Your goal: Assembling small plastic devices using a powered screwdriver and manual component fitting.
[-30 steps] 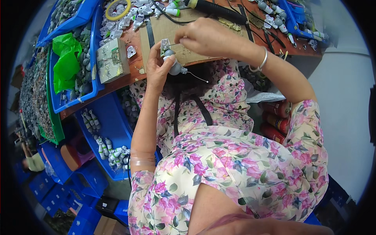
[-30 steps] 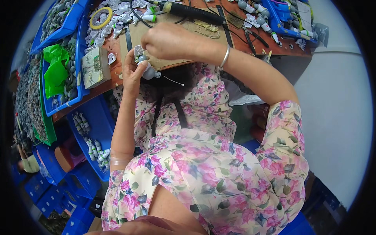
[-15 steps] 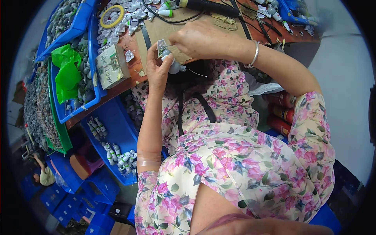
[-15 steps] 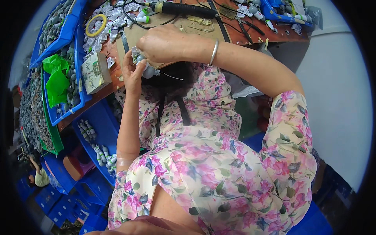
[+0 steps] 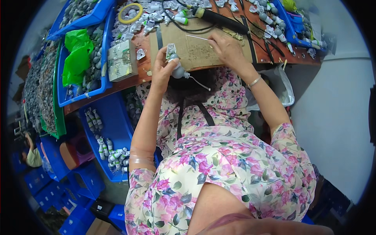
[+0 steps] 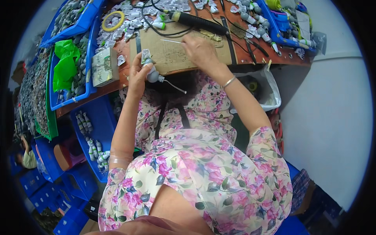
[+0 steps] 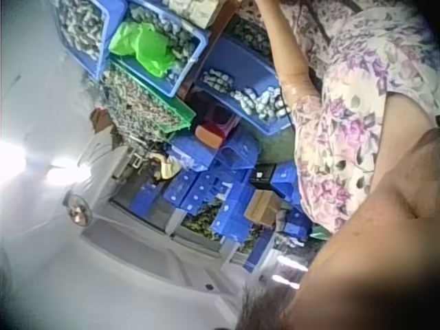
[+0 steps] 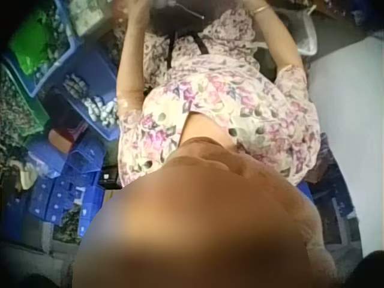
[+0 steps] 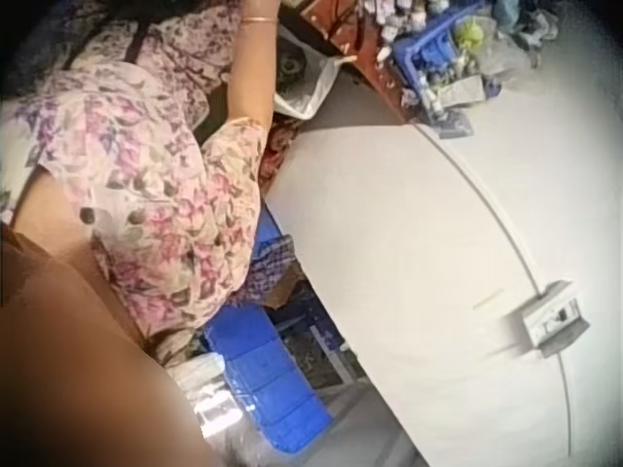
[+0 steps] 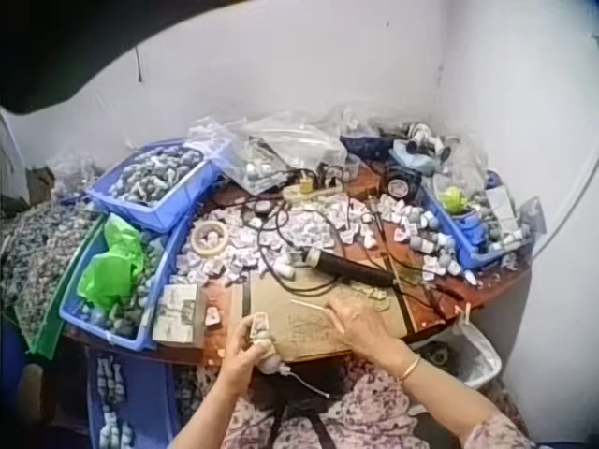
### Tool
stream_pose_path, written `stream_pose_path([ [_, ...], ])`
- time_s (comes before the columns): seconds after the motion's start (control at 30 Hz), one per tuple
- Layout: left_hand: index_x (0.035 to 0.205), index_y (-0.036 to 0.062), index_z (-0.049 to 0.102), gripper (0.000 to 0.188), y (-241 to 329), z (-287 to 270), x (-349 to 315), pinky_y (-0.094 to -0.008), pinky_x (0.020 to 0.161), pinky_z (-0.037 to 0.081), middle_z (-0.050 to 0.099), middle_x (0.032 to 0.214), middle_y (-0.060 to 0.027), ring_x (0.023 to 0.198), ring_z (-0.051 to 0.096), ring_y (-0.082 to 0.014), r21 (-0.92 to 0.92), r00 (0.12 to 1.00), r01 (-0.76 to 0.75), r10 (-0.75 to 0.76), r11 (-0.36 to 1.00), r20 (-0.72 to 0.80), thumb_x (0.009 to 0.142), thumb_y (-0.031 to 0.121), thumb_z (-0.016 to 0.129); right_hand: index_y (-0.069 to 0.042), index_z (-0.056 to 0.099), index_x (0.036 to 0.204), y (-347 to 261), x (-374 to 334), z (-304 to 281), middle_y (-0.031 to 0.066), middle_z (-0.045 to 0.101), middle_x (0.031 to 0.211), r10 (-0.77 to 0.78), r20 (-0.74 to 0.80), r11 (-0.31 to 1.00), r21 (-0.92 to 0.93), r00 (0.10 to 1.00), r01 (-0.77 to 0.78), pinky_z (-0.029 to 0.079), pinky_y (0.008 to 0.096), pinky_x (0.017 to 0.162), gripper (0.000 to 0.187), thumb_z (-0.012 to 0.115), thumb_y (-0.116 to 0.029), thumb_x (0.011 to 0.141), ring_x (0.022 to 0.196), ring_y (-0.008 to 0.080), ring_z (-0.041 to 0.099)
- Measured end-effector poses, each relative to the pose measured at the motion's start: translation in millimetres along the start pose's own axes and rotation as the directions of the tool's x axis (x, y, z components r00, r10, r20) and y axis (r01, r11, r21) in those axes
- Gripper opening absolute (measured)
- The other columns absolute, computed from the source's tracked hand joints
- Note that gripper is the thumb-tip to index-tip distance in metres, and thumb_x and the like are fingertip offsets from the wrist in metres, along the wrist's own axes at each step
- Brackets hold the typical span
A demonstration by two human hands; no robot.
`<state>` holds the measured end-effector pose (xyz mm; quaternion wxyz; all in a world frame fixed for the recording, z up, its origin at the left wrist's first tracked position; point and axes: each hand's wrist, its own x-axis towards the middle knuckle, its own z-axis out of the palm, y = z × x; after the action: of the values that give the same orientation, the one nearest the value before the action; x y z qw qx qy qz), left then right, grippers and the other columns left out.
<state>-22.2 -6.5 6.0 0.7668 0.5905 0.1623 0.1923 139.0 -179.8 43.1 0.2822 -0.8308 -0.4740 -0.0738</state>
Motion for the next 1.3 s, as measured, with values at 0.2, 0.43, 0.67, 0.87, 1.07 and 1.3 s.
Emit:
stream_pose_path([
  [0.2,0.131,0.0034,0.042,0.051,15,-20,-20,-0.0274,0.075,0.051,0.055,0.099,-0.0025,0.09,0.057,-0.0113,-0.071,0.978,0.176,-0.167,0.982,0.124,0.084,0.01,0.062,-0.007,0.058,0.086,45,13,32,0.0063,0.054,0.087,-0.219,-0.108,0.97,-0.133,0.97,0.204,0.042,0.0371,0.076,0.007,0.062,-0.011,0.081,0.087,0.0264,0.052],
  [0.43,0.13,0.0022,0.039,0.054,6,-45,-35,-0.0334,0.071,0.056,0.056,0.105,-0.0105,0.085,0.061,-0.0175,-0.037,0.994,0.1,-0.098,0.994,0.042,0.082,0.016,0.061,-0.009,0.06,0.095,35,21,40,0.0069,0.055,0.094,-0.222,-0.108,0.967,-0.15,0.969,0.205,0.041,0.0379,0.078,0.017,0.064,-0.014,0.08,0.09,0.0261,0.053],
  [0.67,0.129,0.0039,0.042,0.049,13,-44,-35,-0.0302,0.073,0.054,0.058,0.1,-0.0075,0.08,0.062,-0.0151,-0.131,0.999,0.047,-0.045,0.99,0.021,0.084,0.011,0.06,-0.012,0.06,0.107,-46,115,108,0.0081,0.055,0.106,-0.16,-0.255,0.985,-0.107,0.954,0.137,0.041,0.04,0.085,0.041,0.072,-0.035,0.074,0.102,0.0263,0.051],
  [0.87,0.131,0.0049,0.041,0.052,15,-51,-37,-0.0305,0.074,0.054,0.059,0.103,-0.0098,0.081,0.063,-0.0157,-0.156,0.997,0.035,-0.044,0.987,-0.058,0.084,0.011,0.061,-0.011,0.061,0.096,-64,141,148,0.0092,0.055,0.1,-0.205,-0.176,0.964,-0.204,0.963,0.169,0.039,0.0403,0.082,0.038,0.074,-0.035,0.07,0.098,0.0266,0.051],
  [1.07,0.13,0.004,0.041,0.051,15,-53,-39,-0.0297,0.075,0.053,0.059,0.102,-0.0093,0.082,0.062,-0.0156,-0.153,0.995,0.006,-0.021,0.988,-0.096,0.084,0.011,0.061,-0.011,0.059,0.095,-72,139,149,0.0058,0.057,0.097,-0.424,-0.185,0.904,-0.145,0.887,0.402,0.042,0.0394,0.081,0.025,0.068,-0.022,0.075,0.096,0.0251,0.053],
  [1.3,0.122,0.0042,0.045,0.043,13,-54,-38,-0.0294,0.074,0.052,0.059,0.1,-0.0071,0.082,0.062,-0.0148,-0.135,0.997,0.038,-0.047,0.99,-0.062,0.084,0.011,0.063,-0.005,0.055,0.102,-72,125,115,0.0059,0.062,0.1,-0.048,0.165,0.379,0.916,0.985,-0.135,0.054,0.0248,0.069,0.019,0.063,-0.015,0.088,0.084,0.0116,0.063],
])
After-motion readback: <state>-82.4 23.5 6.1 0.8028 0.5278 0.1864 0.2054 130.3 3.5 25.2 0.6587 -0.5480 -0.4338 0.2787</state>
